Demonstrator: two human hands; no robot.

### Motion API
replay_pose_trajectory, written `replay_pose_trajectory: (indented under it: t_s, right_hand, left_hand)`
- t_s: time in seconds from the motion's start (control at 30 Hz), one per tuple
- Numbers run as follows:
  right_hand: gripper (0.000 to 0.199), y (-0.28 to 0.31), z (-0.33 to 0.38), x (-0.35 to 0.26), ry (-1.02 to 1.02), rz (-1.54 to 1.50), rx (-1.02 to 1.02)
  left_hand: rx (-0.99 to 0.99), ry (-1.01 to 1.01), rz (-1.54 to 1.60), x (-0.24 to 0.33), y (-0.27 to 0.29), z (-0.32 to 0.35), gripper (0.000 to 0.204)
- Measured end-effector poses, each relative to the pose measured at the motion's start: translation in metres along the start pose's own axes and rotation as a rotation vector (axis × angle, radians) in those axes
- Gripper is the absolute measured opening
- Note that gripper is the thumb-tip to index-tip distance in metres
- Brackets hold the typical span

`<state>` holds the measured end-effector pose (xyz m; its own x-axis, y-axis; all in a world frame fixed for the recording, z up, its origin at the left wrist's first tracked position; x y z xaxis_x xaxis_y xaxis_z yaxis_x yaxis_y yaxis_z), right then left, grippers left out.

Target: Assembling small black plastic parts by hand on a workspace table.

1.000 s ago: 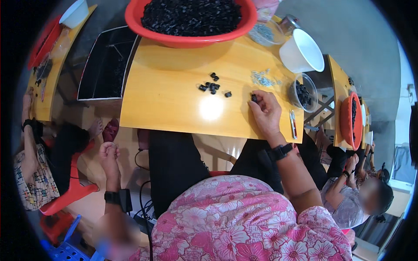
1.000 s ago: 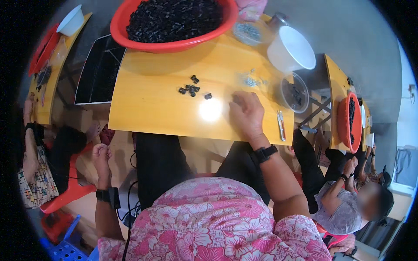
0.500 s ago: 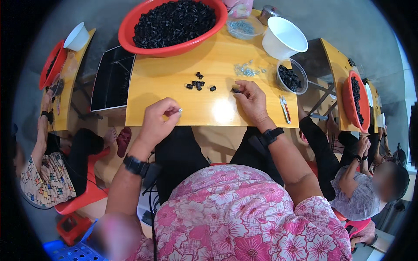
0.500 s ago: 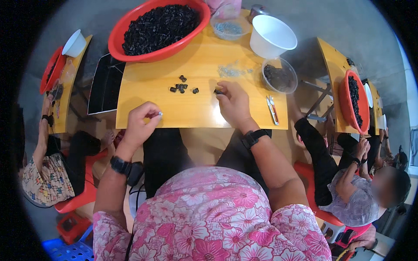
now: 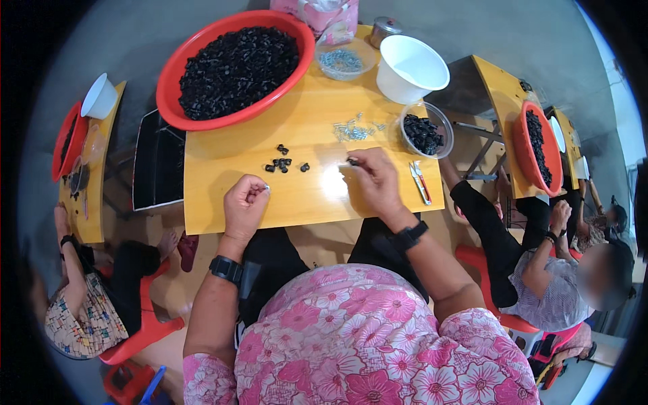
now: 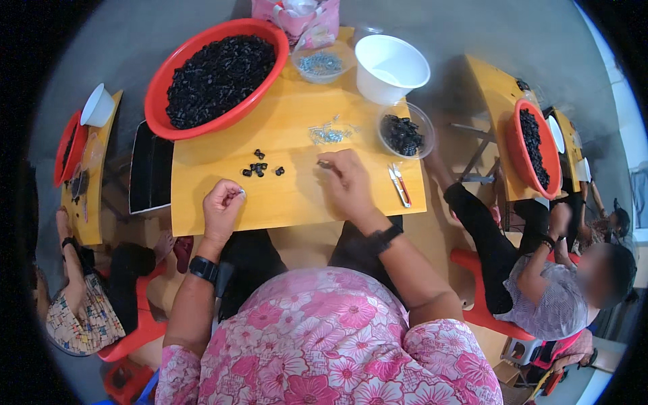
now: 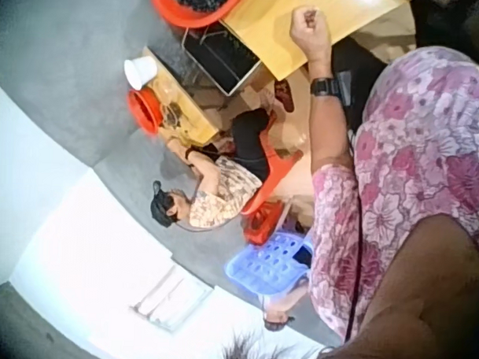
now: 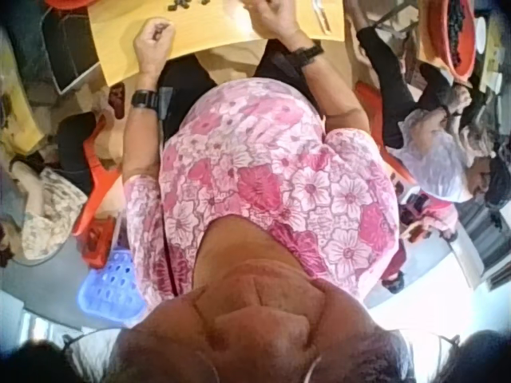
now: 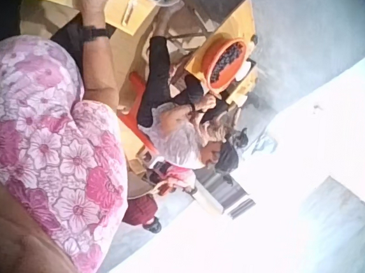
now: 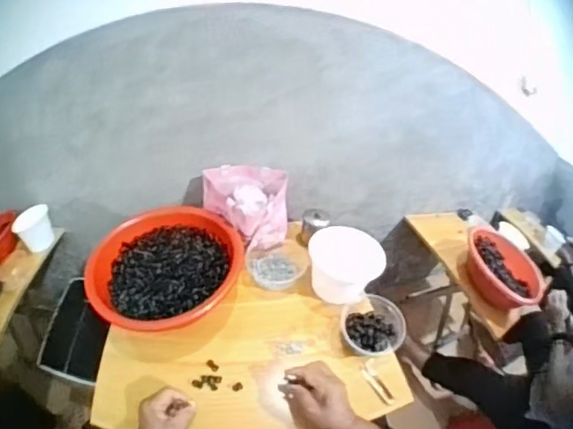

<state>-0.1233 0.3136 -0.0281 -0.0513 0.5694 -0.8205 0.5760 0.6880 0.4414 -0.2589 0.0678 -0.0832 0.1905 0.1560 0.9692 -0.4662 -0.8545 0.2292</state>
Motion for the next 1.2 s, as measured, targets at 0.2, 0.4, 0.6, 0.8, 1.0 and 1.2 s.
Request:
replay_pose_trajectory:
  t_s: [0.2,0.4,0.6,0.8,1.0,1.2]
  right_hand:
    - [0.023,0.097,-0.021,-0.034,0.231,0.470,0.335]
    - [0.028,0.132,-0.035,-0.001,-0.007,0.643,0.336]
    - [0.027,0.038,-0.025,-0.039,0.263,0.379,0.036]
    - [0.023,-0.067,-0.006,-0.020,0.076,0.064,-0.256]
    - [0.025,-0.105,0.005,-0.036,-0.025,-0.166,-0.352]
    - [0.024,-0.120,0.012,-0.043,0.147,-0.115,-0.241]
  left_hand:
    - [0.007,-0.013,-0.036,0.006,0.003,0.002,0.008]
    - [0.011,-0.060,-0.030,0.008,-0.002,0.000,0.007]
    - [0.048,-0.054,-0.168,0.021,-0.003,-0.001,0.007]
    - [0.068,-0.069,-0.179,0.015,-0.001,-0.002,0.007]
    - [0.048,-0.058,-0.210,0.017,-0.005,0.000,0.009]
    - [0.002,-0.121,-0.307,0.025,-0.010,0.001,0.009]
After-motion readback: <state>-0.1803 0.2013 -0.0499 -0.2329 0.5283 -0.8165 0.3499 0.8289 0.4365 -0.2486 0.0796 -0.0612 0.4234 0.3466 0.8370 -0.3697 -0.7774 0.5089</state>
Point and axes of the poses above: each hand's wrist, its own z-axis away from the middle knuckle, its own y-axis out of the back of the hand, x = y × z, the point moved 9 cm from there along -z, towards the middle knuckle, and after that the axes turned 2 degrees about z, right-handed, at the moved point
